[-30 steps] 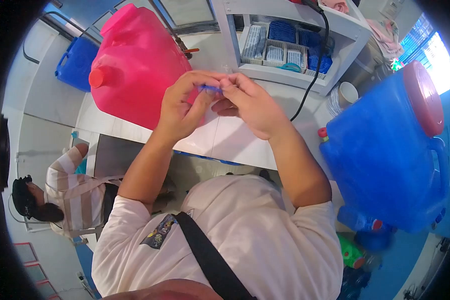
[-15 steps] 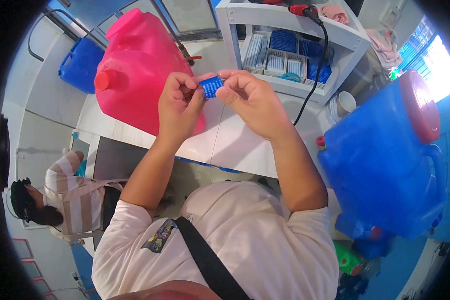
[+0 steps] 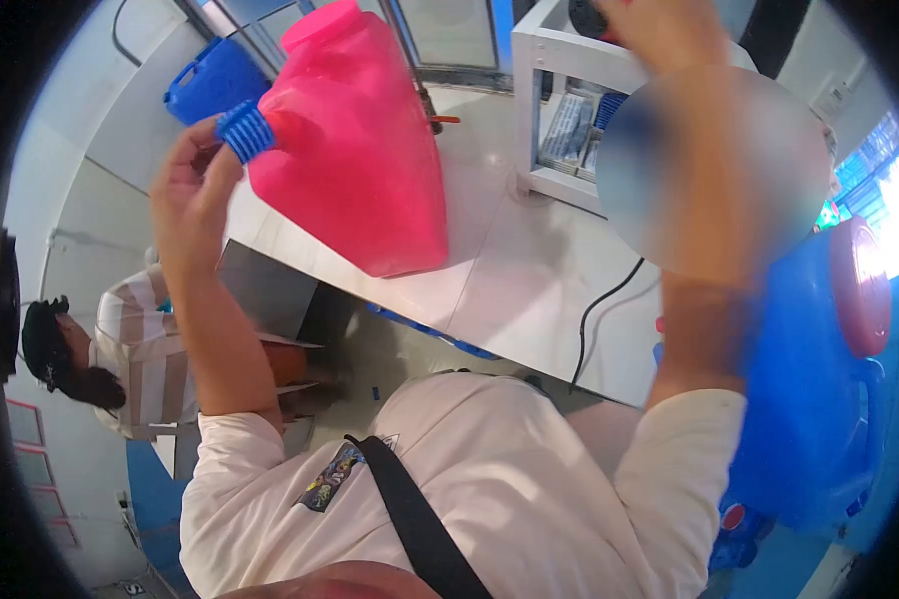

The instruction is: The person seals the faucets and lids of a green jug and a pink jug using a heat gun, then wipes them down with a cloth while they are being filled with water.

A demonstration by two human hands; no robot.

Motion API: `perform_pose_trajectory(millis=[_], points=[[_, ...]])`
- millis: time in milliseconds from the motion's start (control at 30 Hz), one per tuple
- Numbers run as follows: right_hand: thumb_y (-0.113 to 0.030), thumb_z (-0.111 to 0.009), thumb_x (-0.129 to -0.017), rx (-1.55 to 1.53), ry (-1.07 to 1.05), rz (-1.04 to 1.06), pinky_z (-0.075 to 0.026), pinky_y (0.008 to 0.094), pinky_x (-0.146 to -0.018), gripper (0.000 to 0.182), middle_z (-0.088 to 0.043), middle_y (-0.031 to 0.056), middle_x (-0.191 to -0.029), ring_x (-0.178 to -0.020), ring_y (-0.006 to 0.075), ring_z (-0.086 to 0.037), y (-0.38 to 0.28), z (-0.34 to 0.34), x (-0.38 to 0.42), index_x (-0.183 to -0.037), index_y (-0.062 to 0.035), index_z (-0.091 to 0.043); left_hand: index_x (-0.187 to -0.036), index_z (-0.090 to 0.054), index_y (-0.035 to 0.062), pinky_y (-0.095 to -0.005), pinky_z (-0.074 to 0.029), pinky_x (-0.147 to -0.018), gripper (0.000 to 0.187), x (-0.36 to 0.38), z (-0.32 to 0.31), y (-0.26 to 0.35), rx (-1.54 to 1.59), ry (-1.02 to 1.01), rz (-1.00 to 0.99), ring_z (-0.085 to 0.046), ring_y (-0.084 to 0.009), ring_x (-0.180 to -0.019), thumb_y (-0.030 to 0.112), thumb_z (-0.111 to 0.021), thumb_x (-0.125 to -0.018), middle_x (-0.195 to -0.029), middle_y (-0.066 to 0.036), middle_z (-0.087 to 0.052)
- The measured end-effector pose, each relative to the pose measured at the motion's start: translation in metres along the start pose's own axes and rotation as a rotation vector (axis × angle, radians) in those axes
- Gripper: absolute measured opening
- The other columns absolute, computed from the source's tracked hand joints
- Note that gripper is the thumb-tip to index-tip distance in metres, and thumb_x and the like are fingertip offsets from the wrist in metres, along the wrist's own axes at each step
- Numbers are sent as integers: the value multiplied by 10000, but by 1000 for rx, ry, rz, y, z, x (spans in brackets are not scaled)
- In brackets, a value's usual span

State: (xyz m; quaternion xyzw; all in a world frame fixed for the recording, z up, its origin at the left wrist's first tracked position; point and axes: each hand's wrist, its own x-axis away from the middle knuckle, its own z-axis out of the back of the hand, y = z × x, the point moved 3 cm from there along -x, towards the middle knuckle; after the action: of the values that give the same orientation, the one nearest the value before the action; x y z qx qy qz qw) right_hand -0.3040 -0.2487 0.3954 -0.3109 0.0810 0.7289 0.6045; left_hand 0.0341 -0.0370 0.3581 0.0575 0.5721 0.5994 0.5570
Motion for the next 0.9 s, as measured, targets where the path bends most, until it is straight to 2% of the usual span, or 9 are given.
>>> perform_pose_trajectory(millis=[33,100,333,433,533,600,700,800,900], points=[[-329,-679,-903,169,-85,-80,-512,426,-866,422,-674,226,-1000,-938,371,-647,16,-7,-26,-1111,37,-661,-1099,-697,-6,-231,-463,-679,296,-11,16,-6,-175,35,9,-585,-69,-760,177,-730,-869,-869,-29,-694],[-648,-732,-818,132,-446,-138,-480,376,-904,680,-693,100,-1180,-1044,245,-636,72,-60,-91,-1212,-95,-709,-1078,-696,-10,-229,-447,-669,305,-29,33,-22,-268,-11,72,-568,-66,-744,208,-718,-866,-835,-22,-678],[-751,-720,-740,-188,-659,-111,-454,411,-939,900,-698,155,-1163,-1029,280,-650,101,-93,-98,-1235,0,-688,-1059,-674,13,-224,-459,-728,206,-39,22,-26,-254,-270,173,-548,-72,-779,152,-672,-907,-879,-5,-635],[-659,-767,-774,-211,-505,-177,-496,354,-865,796,-701,147,-1152,-956,219,-664,109,-83,-104,-1187,18,-696,-1067,-671,6,-246,-498,-758,191,-34,8,-4,-298,-299,122,-598,-92,-853,117,-669,-912,-922,-25,-661],[-466,-789,-851,-889,-535,-209,-534,267,-766,586,-702,126,-1164,-882,140,-664,106,-54,-78,-1190,1,-683,-1086,-660,-16,-289,-548,-831,211,-30,-1,9,-365,-254,-114,-659,-136,-926,81,-674,-900,-992,-68,-695],[-299,-761,-906,-1490,-351,-169,-546,198,-705,450,-714,111,-1137,-819,87,-658,80,-23,-34,-1216,9,-652,-1121,-647,-30,-334,-566,-902,255,-26,-6,16,-590,-296,-284,-697,-209,-976,52,-677,-881,-1066,-121,-707],[-295,-771,-882,-1371,-223,-142,-552,237,-723,444,-720,112,-1092,-789,92,-652,57,-4,24,-1192,7,-675,-1068,-675,43,-364,-548,-791,255,-19,-10,20,-630,-262,-379,-686,-303,-868,119,-726,-830,-994,-135,-702],[-175,-741,-889,-1480,-305,-150,-577,294,-790,444,-717,135,-1075,-817,140,-674,37,-4,75,-1260,34,-617,-1207,-645,51,-371,-565,-898,380,-13,-13,32,-694,-259,-358,-704,-270,-954,105,-755,-847,-1059,-151,-713],[-167,-735,-871,-1449,-219,-18,-578,323,-793,534,-706,163,-1090,-867,187,-689,20,-17,113,-1327,50,-562,-1219,-650,88,-378,-559,-840,415,-15,-13,33,-812,-300,-484,-693,-298,-900,142,-780,-829,-1028,-130,-715]])
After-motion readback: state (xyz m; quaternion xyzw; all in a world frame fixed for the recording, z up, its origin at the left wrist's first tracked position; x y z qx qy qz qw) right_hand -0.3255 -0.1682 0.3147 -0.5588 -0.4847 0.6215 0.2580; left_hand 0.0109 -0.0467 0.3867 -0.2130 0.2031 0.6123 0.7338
